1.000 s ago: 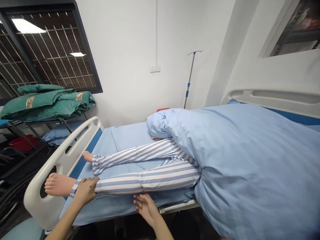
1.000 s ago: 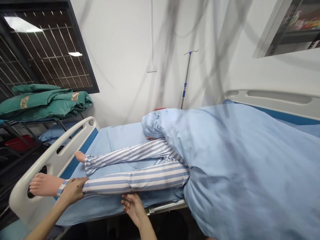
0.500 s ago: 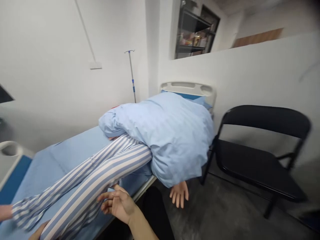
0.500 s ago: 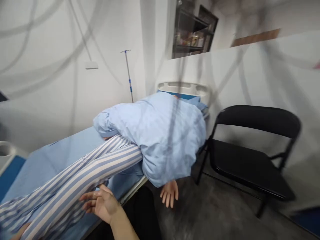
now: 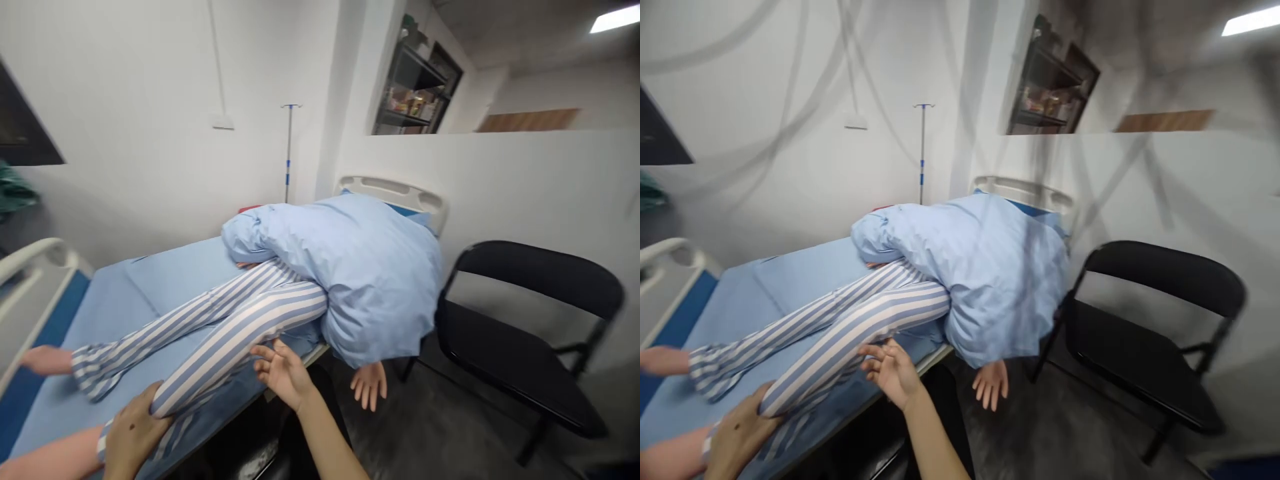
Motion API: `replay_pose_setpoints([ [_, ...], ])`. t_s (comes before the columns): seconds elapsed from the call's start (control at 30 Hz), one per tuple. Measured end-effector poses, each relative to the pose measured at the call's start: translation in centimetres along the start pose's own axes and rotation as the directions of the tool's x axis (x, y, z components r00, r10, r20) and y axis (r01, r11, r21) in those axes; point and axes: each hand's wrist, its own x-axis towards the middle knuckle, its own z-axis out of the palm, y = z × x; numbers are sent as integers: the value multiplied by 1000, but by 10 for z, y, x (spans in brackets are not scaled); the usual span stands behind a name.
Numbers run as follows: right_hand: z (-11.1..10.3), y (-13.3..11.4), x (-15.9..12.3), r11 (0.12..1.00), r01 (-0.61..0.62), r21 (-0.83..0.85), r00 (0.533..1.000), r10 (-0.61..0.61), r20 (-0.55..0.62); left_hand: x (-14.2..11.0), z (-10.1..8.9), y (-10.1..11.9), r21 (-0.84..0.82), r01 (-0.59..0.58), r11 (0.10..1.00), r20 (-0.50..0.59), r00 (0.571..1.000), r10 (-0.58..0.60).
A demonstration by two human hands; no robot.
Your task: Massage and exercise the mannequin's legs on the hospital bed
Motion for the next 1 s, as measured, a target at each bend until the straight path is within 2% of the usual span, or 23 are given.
replay_pose_setpoints([
  [0.13, -8, 14, -4, 997, -66, 40, 995, 69, -67, -13, -38, -7, 34, -21, 999, -19, 1000, 21],
  [0.23, -23, 28, -3, 985, -145, 94, 980, 156, -125, -26, -67, -12, 79, -41, 996, 9, 999, 41],
  [0.37, -45, 52, 6, 961, -247, 124, 929, 271, -251, -37, -99, -12, 194, -39, 980, 38, 999, 32],
  [0.5, -59, 71, 12, 937, -331, 110, 876, 348, -333, -37, -117, -11, 274, -88, 958, 56, 996, 76],
  [0.6, -67, 76, 15, 942, -332, 52, 880, 329, -344, -34, -120, -11, 270, -117, 956, 73, 992, 101],
  [0.7, -72, 75, 18, 942, -335, 7, 885, 318, -339, -34, -114, -12, 241, -97, 966, 76, 994, 81],
  [0.87, -73, 70, 15, 948, -316, -30, 898, 289, -333, -41, -89, -18, 198, -39, 980, 67, 997, 26],
  [1.0, -68, 54, 9, 944, -315, -93, 907, 271, -322, -42, -63, -20, 127, 37, 991, 42, 998, -43],
])
